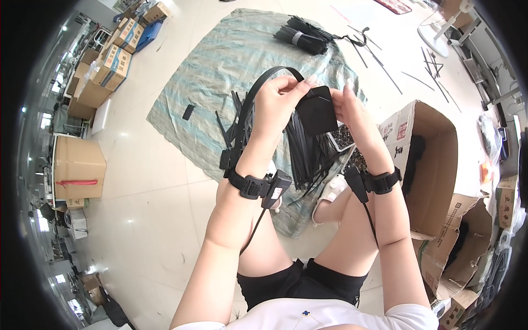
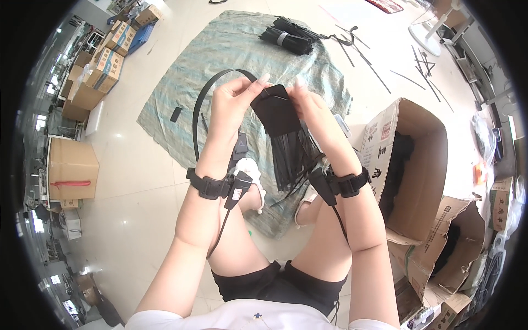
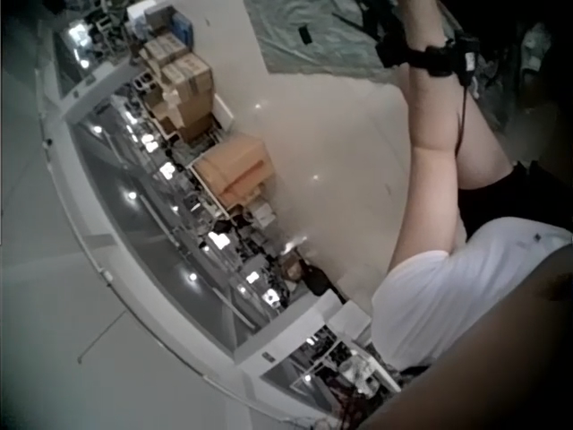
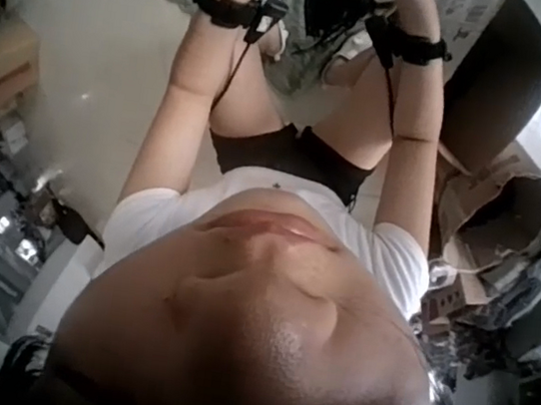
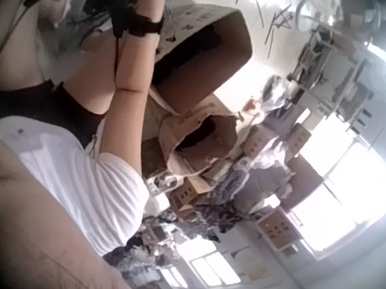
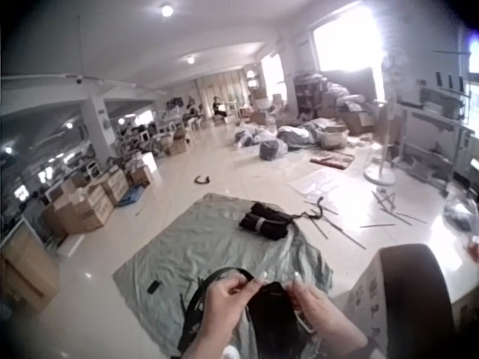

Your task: Assembling black plastic strap components by inserting fasteners and connecting pieces while sitting on the floor.

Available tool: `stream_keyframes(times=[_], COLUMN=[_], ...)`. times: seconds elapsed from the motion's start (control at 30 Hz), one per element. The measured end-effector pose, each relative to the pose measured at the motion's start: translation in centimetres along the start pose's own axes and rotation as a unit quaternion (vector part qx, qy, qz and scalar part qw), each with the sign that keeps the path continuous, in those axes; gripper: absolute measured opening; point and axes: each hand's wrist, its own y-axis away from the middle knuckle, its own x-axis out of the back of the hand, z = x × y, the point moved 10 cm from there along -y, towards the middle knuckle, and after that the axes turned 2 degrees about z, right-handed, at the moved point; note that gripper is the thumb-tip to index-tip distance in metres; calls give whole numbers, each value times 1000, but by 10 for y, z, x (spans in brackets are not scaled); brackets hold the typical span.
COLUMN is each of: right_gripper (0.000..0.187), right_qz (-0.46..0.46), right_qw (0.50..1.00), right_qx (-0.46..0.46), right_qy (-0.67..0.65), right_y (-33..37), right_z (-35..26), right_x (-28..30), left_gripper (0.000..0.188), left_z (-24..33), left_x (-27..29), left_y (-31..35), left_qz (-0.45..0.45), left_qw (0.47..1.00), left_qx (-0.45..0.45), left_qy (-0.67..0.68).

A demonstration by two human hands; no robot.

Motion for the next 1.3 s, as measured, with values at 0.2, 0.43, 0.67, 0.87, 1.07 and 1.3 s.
stream_keyframes(times=[0.2,0.43,0.67,0.87,1.07,1.3], right_gripper=[28,27,28,22,21,18], right_qz=[-81,-78,-52,130,127,105], right_qw=[962,963,872,843,846,713], right_qx=[105,79,124,302,355,104], right_qy=[239,246,472,425,377,685], right_y=[6,12,10,57,85,-15], right_z=[-18,-19,-22,-120,-183,58], right_x=[-26,-28,-23,18,53,213], left_gripper=[30,22,28,24,34,37], left_z=[-10,-13,7,-22,-7,0], left_x=[1,3,2,12,10,8], left_y=[-2,-3,0,-14,-23,-16], left_qz=[5,-54,-8,31,35,20], left_qw=[993,996,999,998,999,998], left_qx=[58,35,-39,-5,-14,-30], left_qy=[102,61,-26,-60,5,-52])
